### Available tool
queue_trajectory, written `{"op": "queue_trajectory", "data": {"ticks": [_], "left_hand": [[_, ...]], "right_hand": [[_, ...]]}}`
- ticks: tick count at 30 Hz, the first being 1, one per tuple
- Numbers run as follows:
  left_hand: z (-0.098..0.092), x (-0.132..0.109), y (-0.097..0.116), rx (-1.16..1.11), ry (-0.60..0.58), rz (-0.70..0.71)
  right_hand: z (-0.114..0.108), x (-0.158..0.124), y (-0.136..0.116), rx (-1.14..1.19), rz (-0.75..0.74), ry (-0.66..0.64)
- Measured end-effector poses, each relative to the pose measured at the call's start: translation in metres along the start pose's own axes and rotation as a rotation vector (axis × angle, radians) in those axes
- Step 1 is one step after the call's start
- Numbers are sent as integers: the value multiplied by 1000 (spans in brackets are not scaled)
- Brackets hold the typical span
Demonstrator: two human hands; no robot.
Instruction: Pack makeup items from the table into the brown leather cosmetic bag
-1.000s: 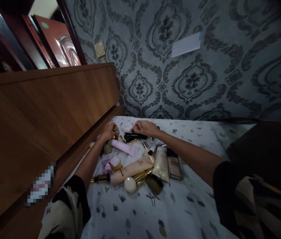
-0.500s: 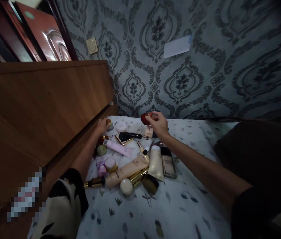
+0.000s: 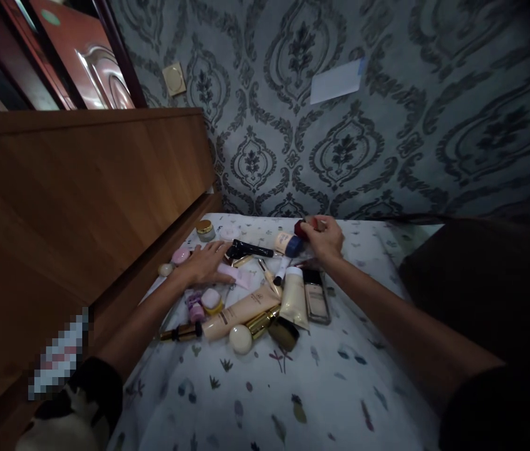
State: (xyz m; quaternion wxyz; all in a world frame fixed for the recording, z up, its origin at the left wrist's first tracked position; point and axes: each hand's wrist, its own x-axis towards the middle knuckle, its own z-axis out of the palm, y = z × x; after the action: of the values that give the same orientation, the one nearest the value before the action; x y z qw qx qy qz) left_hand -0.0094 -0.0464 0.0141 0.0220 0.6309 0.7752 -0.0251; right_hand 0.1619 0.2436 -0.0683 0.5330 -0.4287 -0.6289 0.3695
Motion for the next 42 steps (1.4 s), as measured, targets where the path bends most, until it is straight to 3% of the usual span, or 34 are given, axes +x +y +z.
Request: {"op": "queue_trajectory", "data": {"ticks": [8,17,24,26,29,33,35,38,42], "left_hand": [[10,5,8,166,49,125],[20,23,-2,61,80,-39],[9,22,-24,29,45,-143],[2,15,-14,25,59,-148],[-4,-7,24,-9,78,-97],[1,-48,89,-128,-15,207],[7,-62,108,-143,-49,226],[12,-69,111,-128,-37,176],[10,-57,88,-47,-29,112]], "right_hand": [[-15,-13,12,-98,-209,-197],[-22,-17,21,-99,-281,-221],[-23,-18,22,-92,-265,-207],[-22,-19,21,-90,-264,-203],[-22,-19,21,-91,-268,-203],[-21,-20,19,-94,-273,-218],[-21,-21,18,-92,-270,-228],[-21,-22,17,-88,-258,-238],[-22,-22,15,-92,-241,-246]]}}
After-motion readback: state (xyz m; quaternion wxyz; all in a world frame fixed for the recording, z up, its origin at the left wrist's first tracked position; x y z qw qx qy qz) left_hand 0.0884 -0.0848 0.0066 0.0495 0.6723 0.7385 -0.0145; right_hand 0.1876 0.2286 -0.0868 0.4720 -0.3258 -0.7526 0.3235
